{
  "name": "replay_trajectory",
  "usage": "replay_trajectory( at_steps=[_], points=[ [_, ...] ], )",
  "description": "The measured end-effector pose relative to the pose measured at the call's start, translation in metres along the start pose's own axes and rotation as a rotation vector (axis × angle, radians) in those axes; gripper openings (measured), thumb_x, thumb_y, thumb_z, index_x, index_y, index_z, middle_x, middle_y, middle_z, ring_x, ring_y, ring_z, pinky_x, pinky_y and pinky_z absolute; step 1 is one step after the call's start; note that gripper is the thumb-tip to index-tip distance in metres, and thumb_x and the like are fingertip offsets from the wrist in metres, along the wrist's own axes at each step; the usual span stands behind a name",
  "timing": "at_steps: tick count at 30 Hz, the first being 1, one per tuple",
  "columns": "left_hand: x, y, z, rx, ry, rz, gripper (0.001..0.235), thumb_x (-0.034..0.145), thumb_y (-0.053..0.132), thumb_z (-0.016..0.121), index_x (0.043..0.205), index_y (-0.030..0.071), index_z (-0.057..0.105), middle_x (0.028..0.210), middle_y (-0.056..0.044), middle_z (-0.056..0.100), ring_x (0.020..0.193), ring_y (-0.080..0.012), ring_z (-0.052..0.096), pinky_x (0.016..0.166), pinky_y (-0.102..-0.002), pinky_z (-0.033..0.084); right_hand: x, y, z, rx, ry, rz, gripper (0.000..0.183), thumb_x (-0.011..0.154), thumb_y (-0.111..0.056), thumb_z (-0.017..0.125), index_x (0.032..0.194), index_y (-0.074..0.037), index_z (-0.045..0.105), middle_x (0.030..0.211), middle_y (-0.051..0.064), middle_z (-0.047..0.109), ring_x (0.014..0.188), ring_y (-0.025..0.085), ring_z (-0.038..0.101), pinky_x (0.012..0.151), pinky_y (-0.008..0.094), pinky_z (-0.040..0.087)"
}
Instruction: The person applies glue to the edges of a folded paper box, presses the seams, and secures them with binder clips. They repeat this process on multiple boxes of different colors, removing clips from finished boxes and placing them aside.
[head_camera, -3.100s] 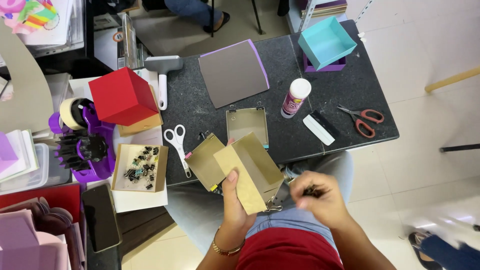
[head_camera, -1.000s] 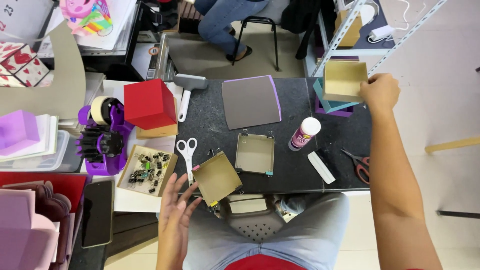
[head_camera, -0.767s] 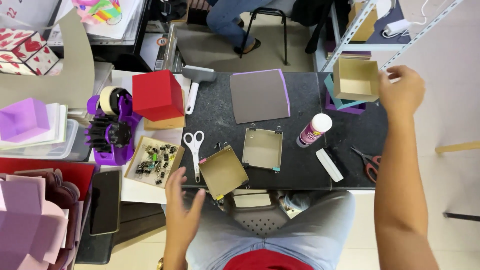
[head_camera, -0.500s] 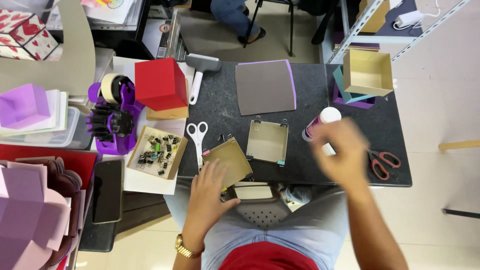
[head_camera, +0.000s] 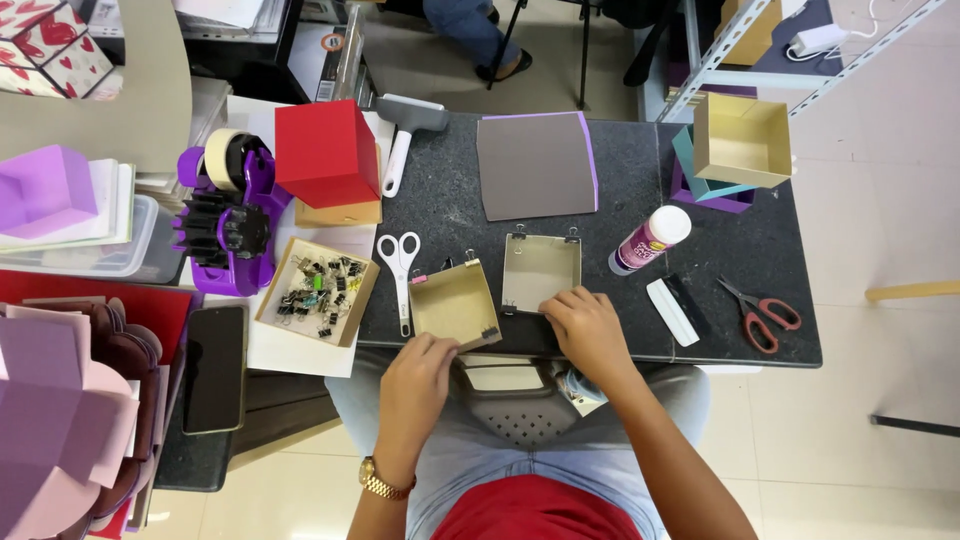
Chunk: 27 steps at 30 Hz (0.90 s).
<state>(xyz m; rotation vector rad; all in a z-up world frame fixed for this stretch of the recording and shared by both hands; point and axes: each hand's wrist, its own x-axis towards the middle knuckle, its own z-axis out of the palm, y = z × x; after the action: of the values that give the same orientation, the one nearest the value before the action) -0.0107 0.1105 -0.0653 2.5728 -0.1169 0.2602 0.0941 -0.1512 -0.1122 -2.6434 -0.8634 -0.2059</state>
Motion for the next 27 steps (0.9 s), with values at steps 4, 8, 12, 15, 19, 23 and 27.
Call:
replay_trajectory(
  at_steps=[4, 8, 12, 15, 19, 23, 27],
  points=[
    [0.004, 0.013, -0.026, -0.296, 0.125, -0.054, 0.011, 0.098, 0.005, 0.062, 0.103, 0.006, 0.072, 0.095, -0.003, 0.07, 0.083, -0.0175, 0.068, 0.073, -0.03, 0.053, -0.001, 0.003, -0.009, 0.107, 0.024, -0.002, 0.009, 0.095, -0.006, 0.065, 0.097, -0.011, 0.072, 0.092, 0.001, 0.071, 0.083, 0.026, 0.059, 0.065, 0.041, 0.047],
    [0.002, 0.022, -0.039, -0.439, 0.216, -0.072, 0.009, 0.098, 0.008, 0.064, 0.103, 0.006, 0.072, 0.089, -0.004, 0.068, 0.076, -0.0146, 0.062, 0.069, -0.027, 0.05, -0.004, 0.004, -0.013, 0.063, 0.036, -0.011, 0.008, 0.094, -0.007, 0.068, 0.097, -0.012, 0.074, 0.093, -0.001, 0.072, 0.088, 0.024, 0.061, 0.068, 0.041, 0.046],
    [0.001, 0.033, -0.045, -0.538, 0.226, -0.087, 0.01, 0.098, 0.01, 0.063, 0.103, 0.004, 0.071, 0.092, -0.006, 0.07, 0.079, -0.015, 0.064, 0.07, -0.027, 0.051, 0.003, -0.021, -0.051, 0.26, 0.109, 0.043, 0.024, 0.091, -0.023, 0.075, 0.114, -0.014, 0.073, 0.116, 0.002, 0.071, 0.118, 0.028, 0.056, 0.098, 0.048, 0.044],
    [0.0, 0.038, -0.04, -0.582, 0.185, -0.047, 0.015, 0.098, 0.012, 0.064, 0.107, 0.003, 0.072, 0.093, -0.007, 0.071, 0.076, -0.014, 0.063, 0.064, -0.025, 0.049, 0.005, -0.05, -0.087, 0.748, 0.156, 0.182, 0.037, 0.095, -0.018, 0.068, 0.131, -0.01, 0.062, 0.131, 0.009, 0.062, 0.122, 0.026, 0.059, 0.103, 0.041, 0.054],
    [0.004, 0.06, -0.047, -0.449, 0.17, 0.299, 0.011, 0.098, 0.006, 0.063, 0.104, 0.003, 0.072, 0.098, -0.012, 0.071, 0.081, -0.0223, 0.068, 0.069, -0.032, 0.056, 0.002, -0.076, -0.1, 1.557, 0.051, 0.398, 0.085, 0.09, -0.053, 0.065, 0.159, -0.026, 0.024, 0.166, 0.012, 0.03, 0.139, 0.034, 0.05, 0.08, 0.046, 0.066],
    [0.005, 0.078, -0.053, -0.059, 0.125, 0.543, 0.02, 0.093, -0.001, 0.068, 0.107, 0.013, 0.072, 0.101, -0.005, 0.069, 0.096, -0.0249, 0.065, 0.098, -0.051, 0.049, -0.002, -0.082, -0.109, 1.777, 0.108, 0.66, 0.084, 0.083, -0.026, 0.068, 0.158, -0.024, 0.029, 0.154, 0.015, 0.049, 0.13, 0.03, 0.057, 0.101, 0.047, 0.052],
    [-0.001, 0.078, -0.024, -0.678, 0.335, 0.359, 0.047, 0.107, 0.036, 0.051, 0.147, 0.014, 0.04, 0.151, -0.014, 0.043, 0.138, -0.0311, 0.046, 0.124, -0.057, 0.035, -0.004, -0.091, -0.123, 1.619, 0.189, 0.956, 0.079, 0.083, -0.006, 0.065, 0.155, -0.026, 0.04, 0.128, 0.018, 0.065, 0.105, 0.032, 0.066, 0.083, 0.045, 0.056]
  ],
)
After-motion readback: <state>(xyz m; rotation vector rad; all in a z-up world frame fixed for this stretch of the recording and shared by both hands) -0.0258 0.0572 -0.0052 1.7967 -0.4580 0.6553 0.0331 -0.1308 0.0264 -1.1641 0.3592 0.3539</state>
